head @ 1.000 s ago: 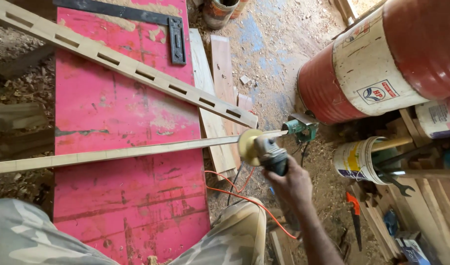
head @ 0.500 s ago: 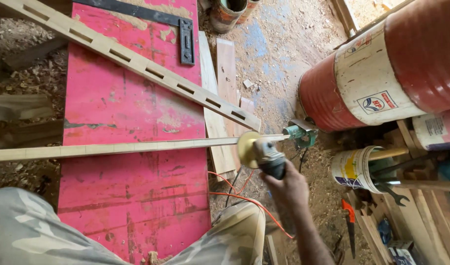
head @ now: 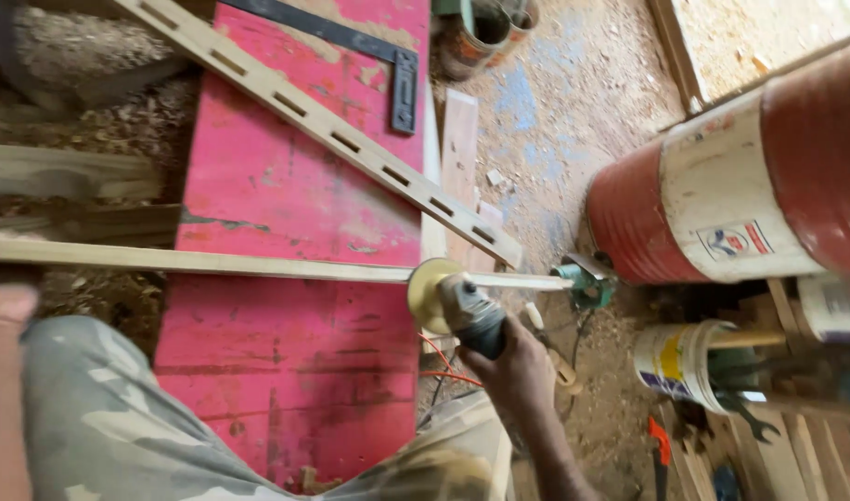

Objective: The recorder is using an angle grinder with a sanding attachment to sand down long wooden slats in a workshop environment.

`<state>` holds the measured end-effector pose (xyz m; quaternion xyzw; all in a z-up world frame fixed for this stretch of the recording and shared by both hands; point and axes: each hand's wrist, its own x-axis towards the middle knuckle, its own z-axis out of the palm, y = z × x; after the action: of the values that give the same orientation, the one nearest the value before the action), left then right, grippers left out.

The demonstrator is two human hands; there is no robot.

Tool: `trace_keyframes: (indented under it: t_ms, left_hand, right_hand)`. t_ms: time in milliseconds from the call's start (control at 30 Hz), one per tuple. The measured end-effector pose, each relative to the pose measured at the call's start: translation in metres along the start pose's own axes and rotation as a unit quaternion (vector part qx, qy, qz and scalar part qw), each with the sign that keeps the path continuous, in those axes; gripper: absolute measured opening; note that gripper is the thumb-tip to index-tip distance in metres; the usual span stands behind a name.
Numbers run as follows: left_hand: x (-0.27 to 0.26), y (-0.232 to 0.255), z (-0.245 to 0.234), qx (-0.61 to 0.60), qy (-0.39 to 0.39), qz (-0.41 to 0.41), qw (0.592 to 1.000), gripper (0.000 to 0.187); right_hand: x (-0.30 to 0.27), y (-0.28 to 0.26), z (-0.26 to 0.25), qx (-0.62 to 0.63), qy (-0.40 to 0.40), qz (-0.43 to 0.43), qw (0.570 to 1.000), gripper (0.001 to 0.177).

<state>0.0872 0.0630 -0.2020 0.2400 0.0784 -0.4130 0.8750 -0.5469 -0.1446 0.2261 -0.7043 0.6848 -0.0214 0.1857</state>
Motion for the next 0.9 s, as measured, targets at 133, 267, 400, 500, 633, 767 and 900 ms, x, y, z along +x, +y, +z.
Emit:
trace_keyframes:
  t_ms: [133,267,400,500,633,767,900]
  left_hand:
    - [-0.055,-0.017,0.101,0.012,0.033,0.021,0.999,0.052]
    - [-0.084,-0.027,0.137,0.007,0.005,0.027,1.0,0.053]
    - [-0.097,-0.032,0.142,0.006,-0.018,0.014,1.0,0.056]
    - [-0.108,-0.032,0.155,0.022,-0.115,-0.037,0.992,0.054]
    - [-0.107,-0.039,0.17,0.011,-0.073,-0.031,0.997,0.046]
    - [-0.102,-0.046,0.171,0.027,-0.095,-0.044,0.994,0.044]
    - [-0.099,-0.056,0.165,-0.049,-0.067,-0.058,0.995,0.039]
  right_hand:
    - [-0.011,-0.052,0.021,-0.049,-0.018,-0.072,0.996,0.067]
    - [-0.017,-0.093,0.038,-0.011,-0.038,-0.147,0.988,0.072]
    - [-0.027,-0.144,0.049,-0.034,-0.081,-0.145,0.986,0.068]
    - [-0.039,-0.181,0.058,-0.063,-0.087,-0.164,0.981,0.067]
    - [-0.041,-0.213,0.08,-0.073,-0.075,-0.195,0.975,0.077]
    - [-0.051,-0.258,0.086,-0.079,-0.095,-0.188,0.974,0.079]
    - [-0.058,-0.29,0.096,-0.068,-0.103,-0.201,0.972,0.078]
